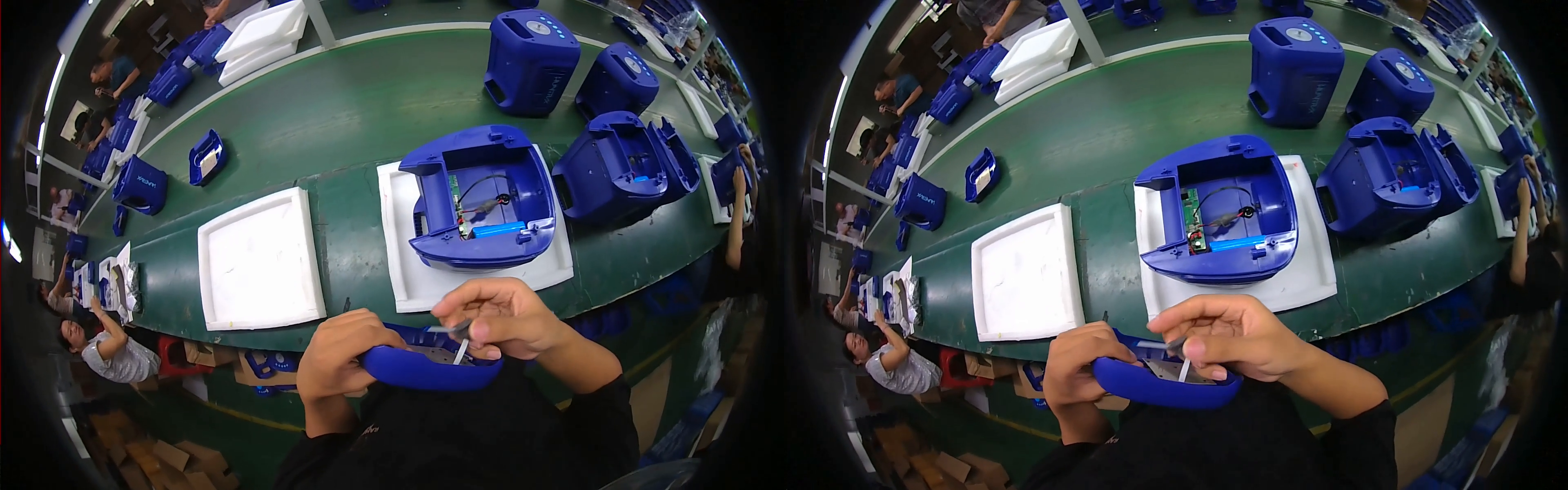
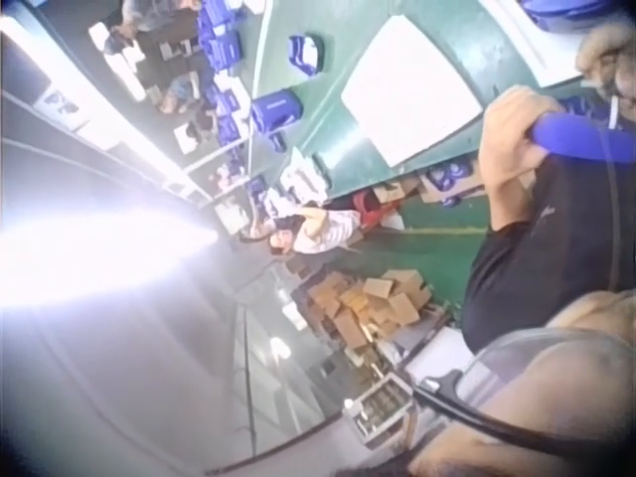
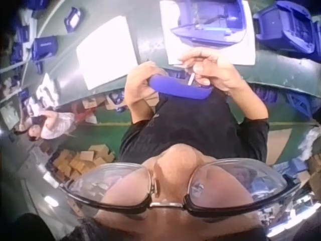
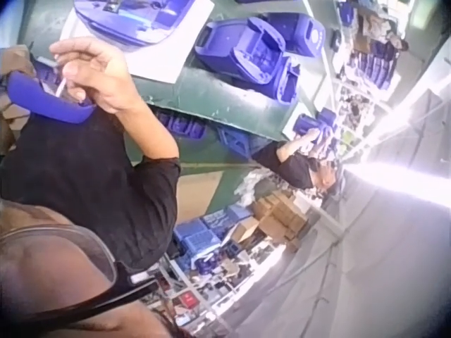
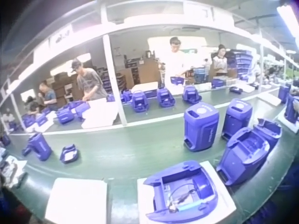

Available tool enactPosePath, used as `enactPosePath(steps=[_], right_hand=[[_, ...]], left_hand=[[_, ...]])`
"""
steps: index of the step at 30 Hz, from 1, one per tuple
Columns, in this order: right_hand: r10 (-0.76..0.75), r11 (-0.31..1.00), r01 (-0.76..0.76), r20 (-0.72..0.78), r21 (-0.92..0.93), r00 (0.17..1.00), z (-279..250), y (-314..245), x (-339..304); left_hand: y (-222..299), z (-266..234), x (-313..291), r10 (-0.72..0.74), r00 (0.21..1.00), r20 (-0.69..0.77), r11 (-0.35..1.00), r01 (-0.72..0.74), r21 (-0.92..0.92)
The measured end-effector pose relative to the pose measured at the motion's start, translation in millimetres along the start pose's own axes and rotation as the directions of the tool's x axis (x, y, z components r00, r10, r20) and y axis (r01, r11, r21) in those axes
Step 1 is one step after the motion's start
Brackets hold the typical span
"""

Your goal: The person assembles a portable electronic device by hand, inserting a circuit board, ribbon cable, rechargeable battery, and control panel into an electronic housing.

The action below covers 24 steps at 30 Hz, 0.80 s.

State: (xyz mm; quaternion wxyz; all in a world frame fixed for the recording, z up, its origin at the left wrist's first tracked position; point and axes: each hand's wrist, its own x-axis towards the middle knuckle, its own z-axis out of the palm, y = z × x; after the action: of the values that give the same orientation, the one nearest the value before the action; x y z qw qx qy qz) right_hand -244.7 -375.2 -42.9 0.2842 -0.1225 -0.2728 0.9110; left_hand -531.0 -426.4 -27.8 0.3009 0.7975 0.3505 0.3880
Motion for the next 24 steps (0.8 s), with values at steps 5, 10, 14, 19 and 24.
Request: enactPosePath(steps=[5,10,14,19,24], right_hand=[[-0.187,0.976,0.166,-0.146,-0.143,0.971,-2,-16,-12],[-0.308,0.913,0.211,-0.251,-0.349,0.918,9,-33,-15],[-0.459,0.753,0.300,-0.141,-0.586,0.877,19,-48,-28],[-0.600,0.515,0.281,-0.107,-0.810,0.793,50,-88,-25],[-0.576,0.364,0.167,-0.080,-0.916,0.814,44,-136,35]], left_hand=[[-8,1,9,-0.063,0.997,-0.033,0.992,0.059,-0.115],[-15,-4,22,-0.091,0.994,0.069,0.976,0.102,-0.193],[-13,-10,35,0.014,0.998,0.066,0.999,-0.011,-0.042],[10,-25,76,0.164,0.985,0.047,0.940,-0.170,0.296],[13,-27,107,0.088,0.996,0.009,0.925,-0.085,0.370]])
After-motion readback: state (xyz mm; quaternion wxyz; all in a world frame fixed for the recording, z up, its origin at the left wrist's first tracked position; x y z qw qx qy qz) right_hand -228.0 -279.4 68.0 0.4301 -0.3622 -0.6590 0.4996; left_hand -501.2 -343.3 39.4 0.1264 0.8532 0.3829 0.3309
